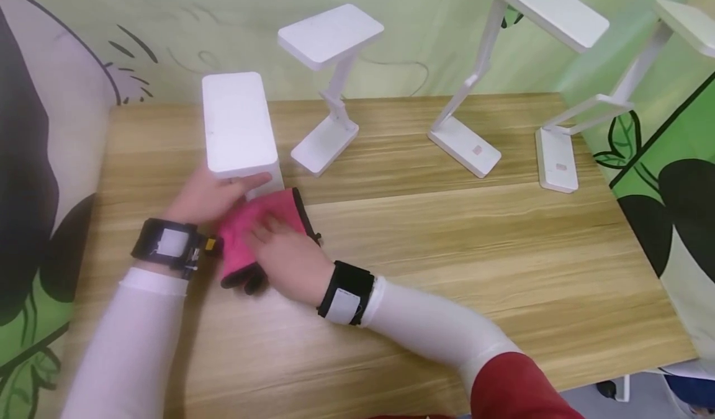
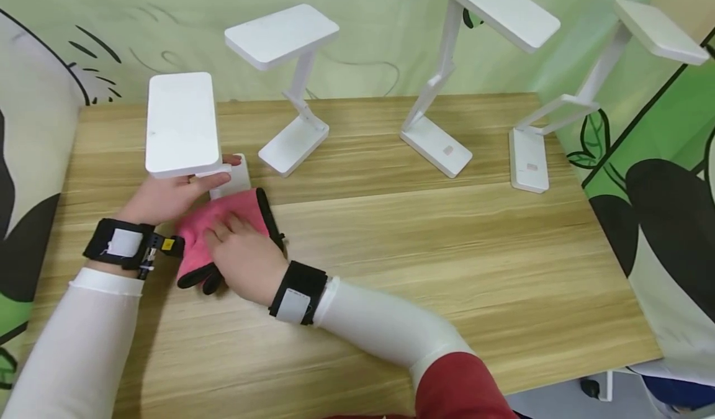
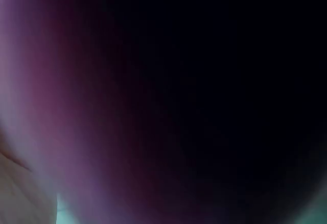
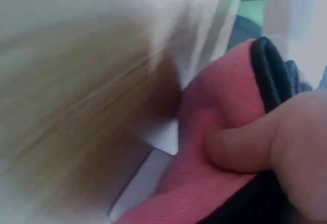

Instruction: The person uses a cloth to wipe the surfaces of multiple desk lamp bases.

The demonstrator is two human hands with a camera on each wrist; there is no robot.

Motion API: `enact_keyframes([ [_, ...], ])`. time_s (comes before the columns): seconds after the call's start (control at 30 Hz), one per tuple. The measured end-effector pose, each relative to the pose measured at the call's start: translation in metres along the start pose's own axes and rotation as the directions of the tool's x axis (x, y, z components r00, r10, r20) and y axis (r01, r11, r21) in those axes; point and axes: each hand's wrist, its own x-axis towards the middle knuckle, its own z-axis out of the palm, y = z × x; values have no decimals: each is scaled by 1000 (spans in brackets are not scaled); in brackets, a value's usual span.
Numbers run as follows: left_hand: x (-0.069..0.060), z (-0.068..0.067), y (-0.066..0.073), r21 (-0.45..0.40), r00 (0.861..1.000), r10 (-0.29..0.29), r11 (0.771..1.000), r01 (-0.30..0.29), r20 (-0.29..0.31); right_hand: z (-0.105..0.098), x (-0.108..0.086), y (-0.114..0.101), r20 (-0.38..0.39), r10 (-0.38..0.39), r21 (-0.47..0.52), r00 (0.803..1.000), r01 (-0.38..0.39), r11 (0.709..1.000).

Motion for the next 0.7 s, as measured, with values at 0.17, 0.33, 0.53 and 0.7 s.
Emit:
enact_keyframes([
  [0.17,-1,-3,0,-35,1000,24,999,-23,20,2,31,10,-45,26,36,999,-24,999],
  [0.33,-1,-1,3,-67,1000,16,998,-15,21,1,47,25,-44,100,66,994,-97,993],
  [0.53,-1,-1,3,-63,1000,-13,998,14,15,4,43,30,-74,110,-22,991,-112,994],
  [0.7,-1,-2,1,-45,1000,2,999,-1,10,4,21,28,-111,94,-62,989,-101,993],
])
